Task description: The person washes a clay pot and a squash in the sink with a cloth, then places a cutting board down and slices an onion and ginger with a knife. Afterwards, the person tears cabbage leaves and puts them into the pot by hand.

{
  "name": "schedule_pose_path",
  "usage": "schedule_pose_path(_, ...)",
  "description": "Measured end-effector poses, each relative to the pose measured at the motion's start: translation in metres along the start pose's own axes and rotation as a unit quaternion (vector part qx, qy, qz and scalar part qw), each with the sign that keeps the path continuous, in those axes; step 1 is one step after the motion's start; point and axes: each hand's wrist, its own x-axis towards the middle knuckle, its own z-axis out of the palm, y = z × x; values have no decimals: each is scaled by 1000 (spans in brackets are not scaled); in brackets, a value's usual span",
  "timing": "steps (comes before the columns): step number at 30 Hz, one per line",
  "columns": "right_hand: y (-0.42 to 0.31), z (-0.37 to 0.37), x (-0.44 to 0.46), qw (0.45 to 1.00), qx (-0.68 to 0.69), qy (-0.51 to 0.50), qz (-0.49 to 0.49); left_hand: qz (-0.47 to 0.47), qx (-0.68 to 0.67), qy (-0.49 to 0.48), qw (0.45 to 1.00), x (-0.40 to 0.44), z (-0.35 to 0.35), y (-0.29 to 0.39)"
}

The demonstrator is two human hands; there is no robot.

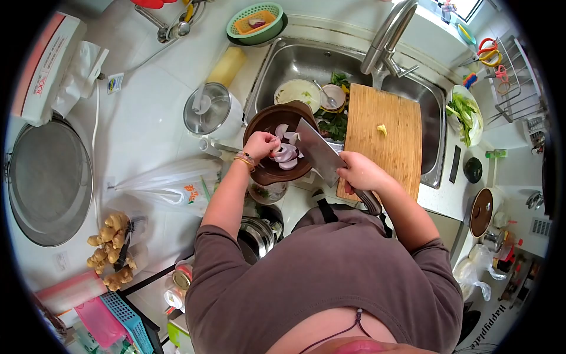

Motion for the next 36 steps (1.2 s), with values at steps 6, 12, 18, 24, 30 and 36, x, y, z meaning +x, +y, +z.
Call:
schedule_pose_path(6,0,-1,-2,1000,5,-16,-2,-8,-54,11,998,-10,2,10)
schedule_pose_path(12,-7,0,-2,1000,14,-17,9,-63,262,90,959,-21,14,35)
schedule_pose_path(18,-13,3,1,999,25,-31,25,318,442,223,809,-32,42,32)
schedule_pose_path(24,-4,-6,-5,994,103,-2,40,280,285,201,894,5,59,14)
schedule_pose_path(30,7,-19,-16,982,186,38,15,323,286,280,858,-8,55,37)
schedule_pose_path(36,-1,16,18,974,203,74,-74,515,464,227,684,-48,98,49)
